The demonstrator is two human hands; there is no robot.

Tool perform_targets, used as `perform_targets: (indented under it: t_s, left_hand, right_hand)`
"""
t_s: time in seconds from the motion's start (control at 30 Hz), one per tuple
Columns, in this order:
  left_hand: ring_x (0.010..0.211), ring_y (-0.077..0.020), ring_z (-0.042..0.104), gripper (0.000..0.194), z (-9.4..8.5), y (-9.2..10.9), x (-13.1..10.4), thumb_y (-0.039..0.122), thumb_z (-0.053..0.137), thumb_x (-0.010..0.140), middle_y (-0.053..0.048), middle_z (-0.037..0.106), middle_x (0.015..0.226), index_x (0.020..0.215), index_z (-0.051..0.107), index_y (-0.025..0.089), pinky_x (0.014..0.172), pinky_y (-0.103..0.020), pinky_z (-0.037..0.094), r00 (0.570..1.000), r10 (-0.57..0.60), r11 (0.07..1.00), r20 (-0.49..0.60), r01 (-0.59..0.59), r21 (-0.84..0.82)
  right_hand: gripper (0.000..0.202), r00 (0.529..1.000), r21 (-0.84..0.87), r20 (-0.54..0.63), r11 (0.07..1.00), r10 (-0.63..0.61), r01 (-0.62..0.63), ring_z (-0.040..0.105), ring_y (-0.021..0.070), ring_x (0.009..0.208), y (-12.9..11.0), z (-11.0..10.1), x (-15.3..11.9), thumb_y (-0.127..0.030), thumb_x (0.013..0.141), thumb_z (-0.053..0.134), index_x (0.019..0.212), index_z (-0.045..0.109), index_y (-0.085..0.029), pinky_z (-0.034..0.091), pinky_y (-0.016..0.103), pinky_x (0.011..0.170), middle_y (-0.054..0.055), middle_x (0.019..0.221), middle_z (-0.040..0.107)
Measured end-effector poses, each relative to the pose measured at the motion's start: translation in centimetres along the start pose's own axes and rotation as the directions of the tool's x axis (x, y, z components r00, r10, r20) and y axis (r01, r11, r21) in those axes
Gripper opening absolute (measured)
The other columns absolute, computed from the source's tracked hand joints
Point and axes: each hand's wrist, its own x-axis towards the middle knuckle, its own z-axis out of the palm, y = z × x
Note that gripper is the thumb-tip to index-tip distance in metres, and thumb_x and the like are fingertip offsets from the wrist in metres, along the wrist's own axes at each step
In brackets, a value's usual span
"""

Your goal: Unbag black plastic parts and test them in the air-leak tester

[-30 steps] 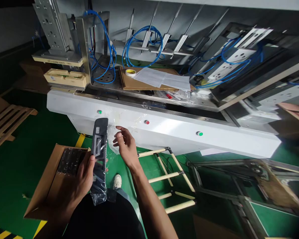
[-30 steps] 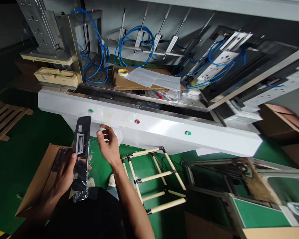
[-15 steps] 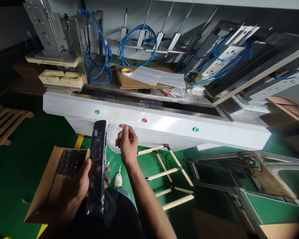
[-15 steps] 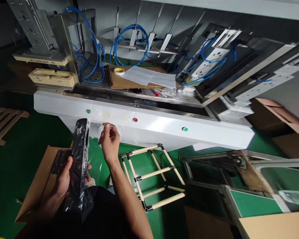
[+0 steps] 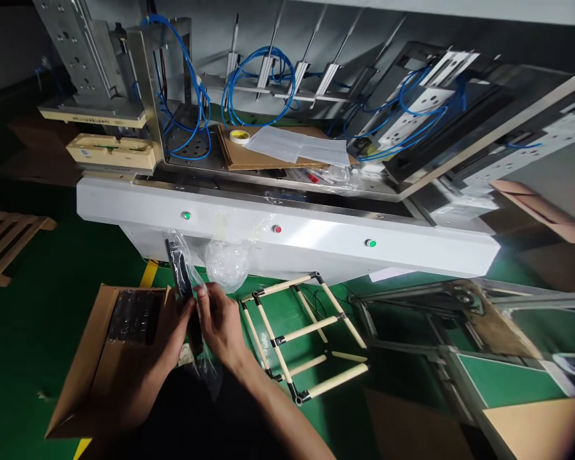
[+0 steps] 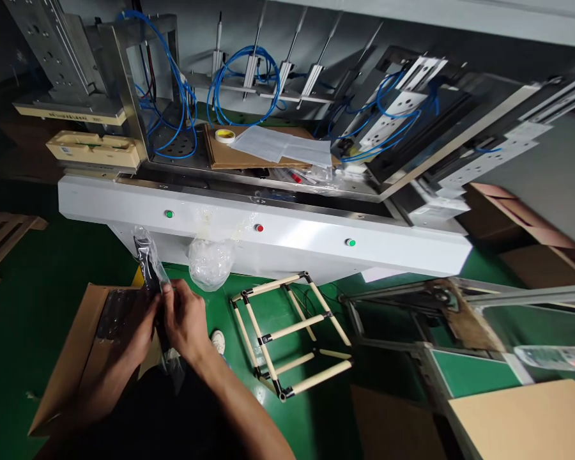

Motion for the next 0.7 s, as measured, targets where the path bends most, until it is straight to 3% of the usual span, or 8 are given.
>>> perform_targets:
  t_s: [0.07, 0.17, 0.33, 0.47, 0.57, 0.7]
  left_hand:
    - [0.087, -0.0236, 0.073, 0.042, -0.1, 0.7, 0.0, 0.056, 0.081, 0.081, -0.005, 0.075, 0.092, 0.102, 0.068, 0.022, 0.075, -0.033, 0.059, 1.000, -0.021, 1.000, 0.011, 0.021, 0.019]
    - [0.057, -0.0176, 0.065, 0.046, -0.6, 1.4, -0.3, 0.062, 0.077, 0.083, -0.001, 0.069, 0.073, 0.094, 0.064, 0.019, 0.054, -0.030, 0.053, 0.987, -0.097, 0.990, 0.126, 0.110, -0.094]
    - [0.057, -0.0216, 0.071, 0.055, -2.0, 1.5, -0.7, 0.063, 0.077, 0.082, -0.003, 0.074, 0.082, 0.112, 0.058, 0.021, 0.051, -0.032, 0.056, 0.971, -0.127, 0.934, 0.200, 0.185, -0.306]
    - [0.062, -0.0246, 0.074, 0.058, -2.4, 1.5, -0.6, 0.065, 0.076, 0.081, -0.006, 0.075, 0.086, 0.115, 0.059, 0.020, 0.057, -0.037, 0.059, 0.960, -0.129, 0.912, 0.250, 0.214, -0.350]
    - [0.060, -0.0236, 0.073, 0.058, -2.4, 1.8, -0.2, 0.068, 0.074, 0.081, -0.005, 0.075, 0.084, 0.112, 0.060, 0.021, 0.055, -0.035, 0.057, 0.984, -0.125, 0.947, 0.128, 0.156, -0.280]
    - [0.071, -0.0236, 0.073, 0.055, -2.8, 2.3, 0.8, 0.070, 0.070, 0.083, -0.005, 0.076, 0.084, 0.104, 0.066, 0.020, 0.060, -0.033, 0.056, 0.995, 0.009, 0.998, -0.104, -0.016, -0.065]
  right_hand:
    - [0.057, 0.999, -0.022, -0.039, 1.000, 0.008, -0.009, 0.039, 0.0126, 0.057, -0.4, -0.5, 0.5, -0.070, 0.101, 0.045, 0.088, 0.068, -0.019, 0.033, 0.028, 0.055, -0.002, 0.066, 0.054]
    - [0.062, 0.996, -0.039, -0.078, 0.999, 0.033, -0.036, 0.031, 0.0119, 0.055, -0.4, -1.1, 1.0, -0.076, 0.097, 0.047, 0.084, 0.069, -0.019, 0.028, 0.028, 0.052, -0.004, 0.060, 0.043]
    - [0.064, 0.993, 0.031, -0.054, 0.994, 0.105, -0.104, 0.033, 0.0125, 0.051, 0.0, -1.5, 1.3, -0.079, 0.096, 0.045, 0.094, 0.070, -0.020, 0.026, 0.028, 0.048, -0.007, 0.058, 0.035]
    - [0.062, 0.993, 0.082, -0.009, 0.990, 0.115, -0.114, 0.035, 0.0127, 0.051, -0.1, -1.6, 1.6, -0.078, 0.097, 0.047, 0.099, 0.070, -0.020, 0.028, 0.027, 0.048, -0.007, 0.059, 0.034]
    - [0.059, 0.996, 0.091, 0.013, 0.992, 0.085, -0.086, 0.042, 0.0131, 0.055, -0.5, -1.5, 1.3, -0.074, 0.096, 0.052, 0.112, 0.068, -0.019, 0.034, 0.027, 0.051, -0.006, 0.063, 0.044]
    - [0.063, 0.994, 0.063, 0.062, 0.994, 0.085, -0.089, 0.058, 0.0161, 0.068, -0.3, -0.5, -0.8, -0.067, 0.087, 0.071, 0.127, 0.061, -0.019, 0.045, 0.027, 0.056, 0.001, 0.081, 0.064]
